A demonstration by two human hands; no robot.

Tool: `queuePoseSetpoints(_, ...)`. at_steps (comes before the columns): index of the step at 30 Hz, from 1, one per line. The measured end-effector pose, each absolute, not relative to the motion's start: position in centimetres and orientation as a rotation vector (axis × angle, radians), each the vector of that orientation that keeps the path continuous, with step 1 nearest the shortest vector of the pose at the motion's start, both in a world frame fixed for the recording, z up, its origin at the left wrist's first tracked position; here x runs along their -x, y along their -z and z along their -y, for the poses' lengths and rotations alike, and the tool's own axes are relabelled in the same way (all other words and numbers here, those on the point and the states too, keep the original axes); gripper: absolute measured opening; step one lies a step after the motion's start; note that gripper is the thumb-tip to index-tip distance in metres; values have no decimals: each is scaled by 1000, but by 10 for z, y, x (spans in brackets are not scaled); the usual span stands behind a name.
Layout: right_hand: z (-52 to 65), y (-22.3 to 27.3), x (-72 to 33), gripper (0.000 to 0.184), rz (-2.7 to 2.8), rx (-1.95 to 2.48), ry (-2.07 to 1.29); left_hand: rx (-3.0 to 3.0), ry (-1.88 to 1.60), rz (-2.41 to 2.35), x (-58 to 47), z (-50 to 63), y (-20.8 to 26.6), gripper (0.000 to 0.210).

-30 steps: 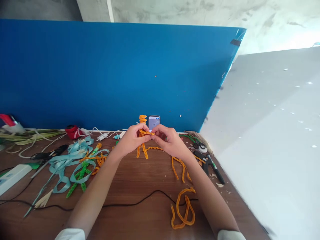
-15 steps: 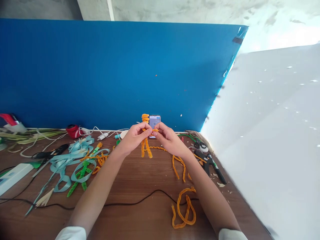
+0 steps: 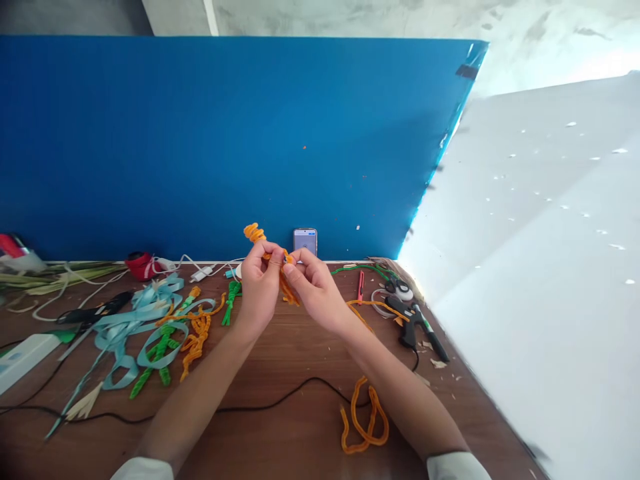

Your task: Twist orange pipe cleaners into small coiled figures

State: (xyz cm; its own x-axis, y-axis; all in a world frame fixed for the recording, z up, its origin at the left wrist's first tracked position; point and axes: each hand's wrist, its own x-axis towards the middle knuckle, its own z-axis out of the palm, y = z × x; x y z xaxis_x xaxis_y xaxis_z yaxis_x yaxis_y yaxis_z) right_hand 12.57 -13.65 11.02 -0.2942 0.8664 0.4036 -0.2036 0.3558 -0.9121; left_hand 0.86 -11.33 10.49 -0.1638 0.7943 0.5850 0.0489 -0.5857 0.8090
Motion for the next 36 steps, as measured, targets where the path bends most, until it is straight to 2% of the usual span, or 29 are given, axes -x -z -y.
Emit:
queuePoseSetpoints(5, 133, -105, -129, 25, 1599, 698, -921, -1497, -1798, -890, -9, 111, -103, 21)
queuePoseSetpoints(8, 134, -108, -137, 22, 1699, 799, -780, -1624, -1651, -824, -2, 109, -109, 24)
queuePoseSetpoints(14, 134, -113, -150, 20, 1740, 825, -714, -1803, -1490, -736, 6, 105, -114, 20)
queuePoseSetpoints(19, 132, -115, -152, 23, 1645, 831, -732, -1906, -1578, -721, 4, 106, -113, 15)
queuePoseSetpoints(27, 137, -106, -131, 23, 1483, 861, -642, -2142, -1959, -1169, -4, 118, -109, 15)
queuePoseSetpoints(36, 132, -114, -142, 25, 1532, 864, -669, -2621, -2050, -1059, 11, 94, -102, 14)
